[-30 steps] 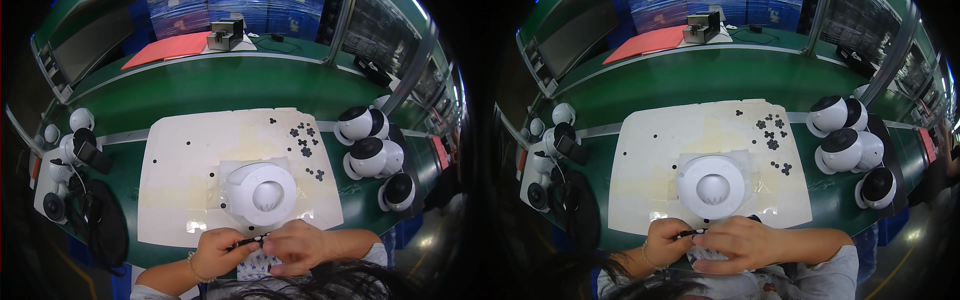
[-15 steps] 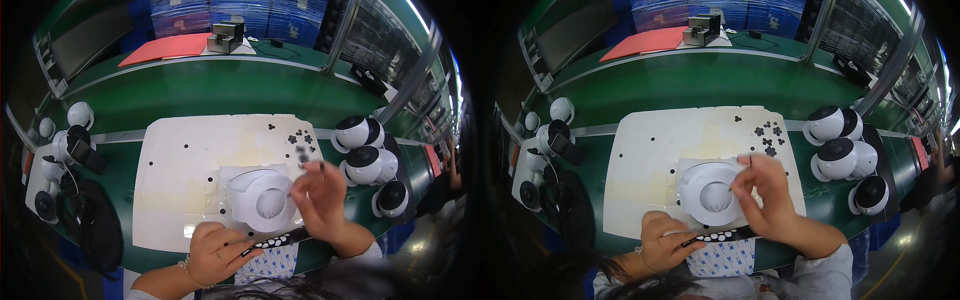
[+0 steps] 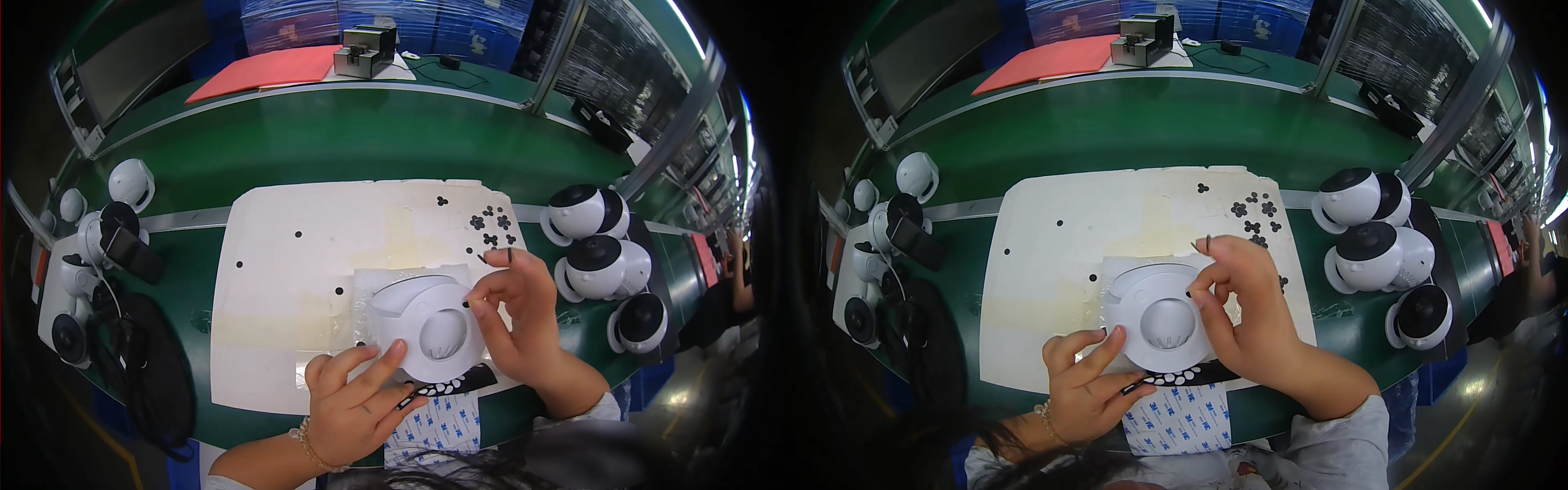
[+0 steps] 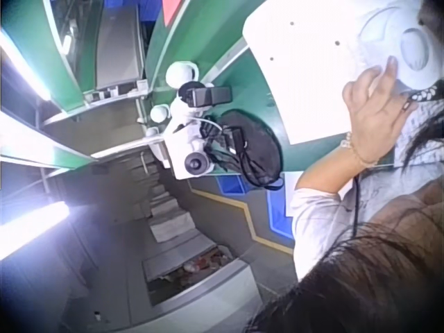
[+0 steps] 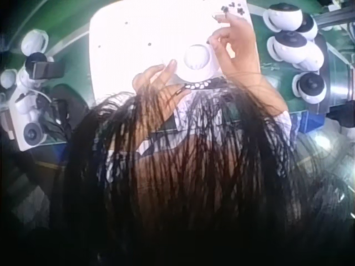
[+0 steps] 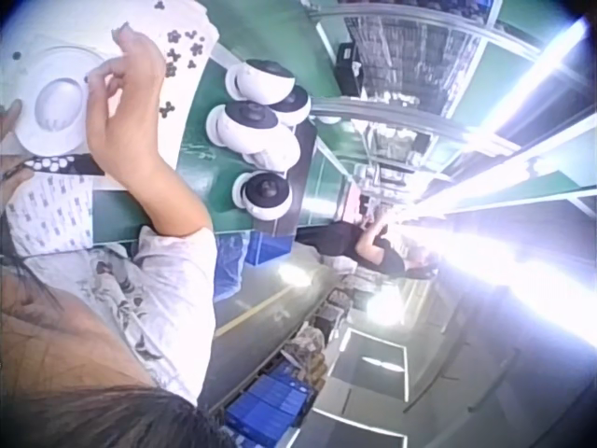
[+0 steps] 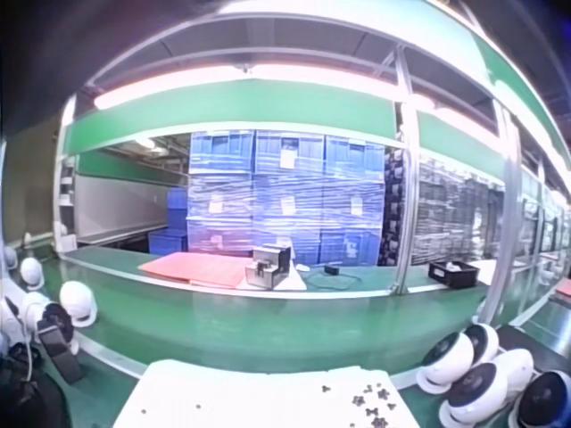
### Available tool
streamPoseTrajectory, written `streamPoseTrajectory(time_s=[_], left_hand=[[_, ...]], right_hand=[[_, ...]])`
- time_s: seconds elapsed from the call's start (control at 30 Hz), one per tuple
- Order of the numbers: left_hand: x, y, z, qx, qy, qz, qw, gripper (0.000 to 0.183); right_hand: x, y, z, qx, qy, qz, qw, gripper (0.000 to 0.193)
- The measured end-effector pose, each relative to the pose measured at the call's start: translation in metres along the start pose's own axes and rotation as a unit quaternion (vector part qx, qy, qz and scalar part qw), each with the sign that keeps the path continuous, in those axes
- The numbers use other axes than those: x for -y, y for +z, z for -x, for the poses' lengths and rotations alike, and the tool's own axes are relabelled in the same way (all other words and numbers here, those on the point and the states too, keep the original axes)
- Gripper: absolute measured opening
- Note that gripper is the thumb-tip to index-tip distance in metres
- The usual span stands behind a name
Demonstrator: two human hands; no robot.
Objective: The person assembles white dome security cameras by hand. They repeatedly pick up a camera base, peel small black circular stickers from a sheet, and apply them to the base's mounting holes before placing the finished unit on the table.
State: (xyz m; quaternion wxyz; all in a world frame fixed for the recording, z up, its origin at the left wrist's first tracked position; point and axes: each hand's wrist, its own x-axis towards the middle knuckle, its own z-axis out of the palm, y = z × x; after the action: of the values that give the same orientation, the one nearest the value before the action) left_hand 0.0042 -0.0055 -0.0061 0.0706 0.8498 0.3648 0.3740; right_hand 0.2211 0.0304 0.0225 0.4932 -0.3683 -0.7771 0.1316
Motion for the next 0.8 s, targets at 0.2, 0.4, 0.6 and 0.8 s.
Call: streamPoseTrajectory(time_s=[0.2, 0.4, 0.6, 0.8], left_hand=[[-0.002, -0.002, -0.002, -0.002, 0.002, 0.002, 1.000, 0.020], [0.001, 0.002, 0.001, 0.002, 0.018, -0.001, 1.000, 0.022], [0.001, 0.003, 0.001, -0.007, 0.029, -0.001, 1.000, 0.023], [0.001, 0.003, 0.003, -0.006, 0.025, 0.004, 1.000, 0.022]], right_hand=[[0.006, -0.005, 0.005, 0.010, -0.152, 0.193, 0.969, 0.055], [0.021, -0.010, -0.013, 0.020, -0.055, 0.190, 0.980, 0.055], [0.012, 0.013, -0.020, 0.081, 0.047, -0.036, 0.995, 0.054], [0.011, 0.017, -0.021, 0.084, 0.044, -0.039, 0.995, 0.053]])
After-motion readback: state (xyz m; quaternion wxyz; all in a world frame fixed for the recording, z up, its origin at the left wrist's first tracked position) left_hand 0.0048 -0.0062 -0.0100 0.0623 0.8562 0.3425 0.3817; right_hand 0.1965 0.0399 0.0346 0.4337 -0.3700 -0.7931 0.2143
